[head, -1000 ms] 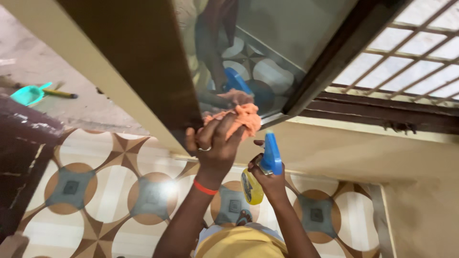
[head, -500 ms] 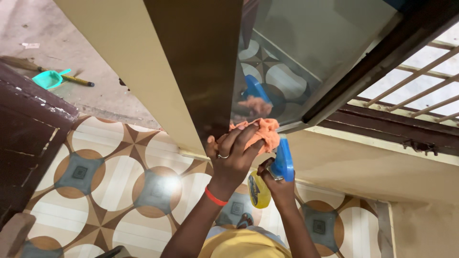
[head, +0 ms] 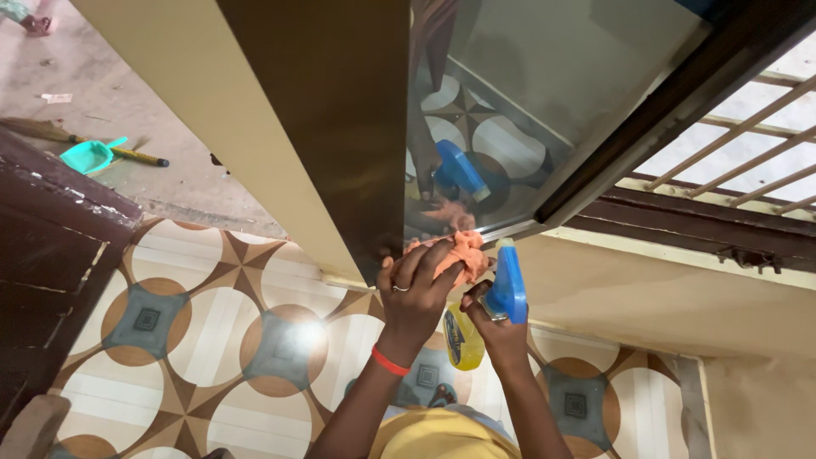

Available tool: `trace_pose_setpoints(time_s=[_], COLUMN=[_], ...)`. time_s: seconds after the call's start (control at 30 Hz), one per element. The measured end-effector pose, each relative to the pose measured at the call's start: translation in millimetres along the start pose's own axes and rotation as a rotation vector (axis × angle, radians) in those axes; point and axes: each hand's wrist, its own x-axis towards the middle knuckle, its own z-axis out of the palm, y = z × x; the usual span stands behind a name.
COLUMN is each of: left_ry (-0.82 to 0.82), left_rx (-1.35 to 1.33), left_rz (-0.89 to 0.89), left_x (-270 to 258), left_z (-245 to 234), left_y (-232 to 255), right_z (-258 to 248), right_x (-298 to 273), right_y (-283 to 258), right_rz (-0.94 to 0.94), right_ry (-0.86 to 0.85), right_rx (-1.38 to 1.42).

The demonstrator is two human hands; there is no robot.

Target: The person cleans a glass door and its metal frame using a spray bottle and a cloth. They repeatedly spray the surface and wipe it down, moving from the glass pane to the vertical and horizontal frame sections.

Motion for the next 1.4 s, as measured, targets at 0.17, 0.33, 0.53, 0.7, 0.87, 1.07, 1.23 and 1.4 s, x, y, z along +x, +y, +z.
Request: trace_pose_setpoints(time_s=[0.17,0.33,0.53,0.7,0.87,1.07,1.23,1.4], left_ry=[0.171,0.165,0.068,-0.012,0.062,0.023,0.033,0.116], left_rx=[0.046,0.046,0.029,-0.015,-0.128,-0.119,-0.124,-0.084], left_rz=[0.026,0.069,0.093,0.046,0.023,0.089,0.065,0.016], left_x=[19,26,10,21,49,42,28,45], left_z=[-12,0,12,-4,-8,15,19,3], left_y=[-1,-4,-1,7,18,25,26,22], right_z=[-6,-7,-3,-7,-12,-17,-19,-21], right_x=[1,4,5,0,-3,-3,-7,-5], right_y=[12,17,-1,-5,0,-4,-15,-27], right_rz=[-0.008,-0.025,-0.022,0.009,-0.021,-0.048,-0.009,-0.019], right_ry=[-0.052,-0.05,-0.019,-0.015,-0.027,-0.033,-0.002,-0.017], right_rx=[0.082,0.121,0.029,0.113,0.038,0.019,0.044,0.054])
